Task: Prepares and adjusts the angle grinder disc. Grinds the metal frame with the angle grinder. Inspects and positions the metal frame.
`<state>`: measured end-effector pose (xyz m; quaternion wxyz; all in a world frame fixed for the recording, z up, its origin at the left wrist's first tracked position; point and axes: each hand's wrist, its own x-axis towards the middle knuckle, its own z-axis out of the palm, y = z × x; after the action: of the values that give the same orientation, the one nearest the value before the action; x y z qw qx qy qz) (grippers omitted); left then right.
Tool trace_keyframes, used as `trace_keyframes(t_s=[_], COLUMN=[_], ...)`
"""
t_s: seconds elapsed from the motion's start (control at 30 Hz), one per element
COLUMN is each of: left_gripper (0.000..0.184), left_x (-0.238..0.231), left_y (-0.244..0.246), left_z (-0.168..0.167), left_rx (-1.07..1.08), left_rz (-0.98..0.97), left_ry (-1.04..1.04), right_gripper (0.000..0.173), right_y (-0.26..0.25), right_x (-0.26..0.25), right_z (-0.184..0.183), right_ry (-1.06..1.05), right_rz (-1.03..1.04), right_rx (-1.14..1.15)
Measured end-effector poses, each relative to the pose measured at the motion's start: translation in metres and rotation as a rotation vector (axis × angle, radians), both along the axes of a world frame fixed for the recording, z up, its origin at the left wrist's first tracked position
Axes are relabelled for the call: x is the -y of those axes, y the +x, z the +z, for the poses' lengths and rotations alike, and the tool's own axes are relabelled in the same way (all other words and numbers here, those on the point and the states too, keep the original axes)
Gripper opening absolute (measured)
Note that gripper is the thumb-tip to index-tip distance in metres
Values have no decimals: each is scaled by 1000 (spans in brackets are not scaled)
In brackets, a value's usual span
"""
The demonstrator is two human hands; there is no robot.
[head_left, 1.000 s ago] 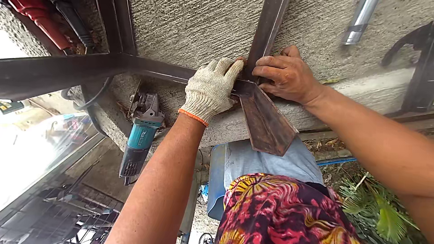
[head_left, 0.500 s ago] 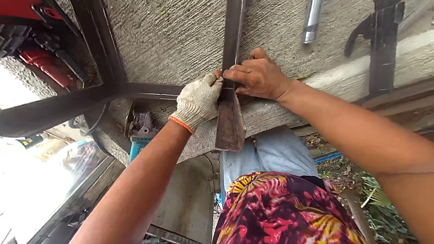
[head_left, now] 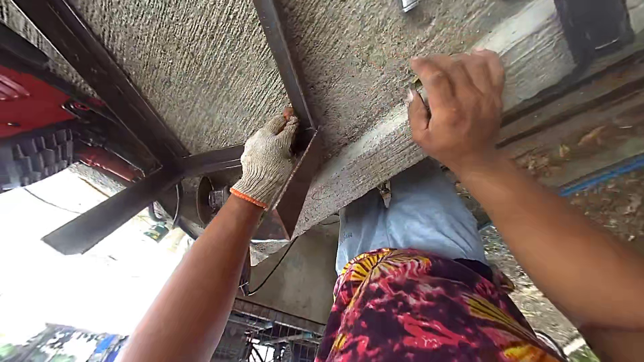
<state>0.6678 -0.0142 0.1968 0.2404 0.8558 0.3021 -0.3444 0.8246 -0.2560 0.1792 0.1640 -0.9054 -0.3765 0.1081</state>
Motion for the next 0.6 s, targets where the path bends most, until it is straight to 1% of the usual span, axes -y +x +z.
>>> trace_keyframes(t_s=[0.07, 0.13, 0.23, 0.3, 0.5, 0.6], left_gripper=[38, 41, 52, 53, 50, 49], left_x=[-1, 0, -2, -6, 1, -2], left_y=[-2, -4, -1, 0, 0, -8], left_z=[-2, -7, -15, -18, -17, -16], left_rx=[29, 30, -141, -165, -116, -57], left_rz=[-29, 29, 294, 356, 367, 357], left_ry=[10, 25, 58, 37, 65, 14], right_gripper=[33, 33, 32, 31, 30, 30], right_y=[-6, -7, -8, -8, -10, -9], right_x=[0, -1, 0, -1, -2, -3], right_z=[-10, -14, -16, -18, -20, -20], right_ry=[43, 65, 103, 120, 152, 163], right_rz=[-39, -77, -107, -122, -147, -156], right_rx=[65, 80, 78, 84, 75, 87])
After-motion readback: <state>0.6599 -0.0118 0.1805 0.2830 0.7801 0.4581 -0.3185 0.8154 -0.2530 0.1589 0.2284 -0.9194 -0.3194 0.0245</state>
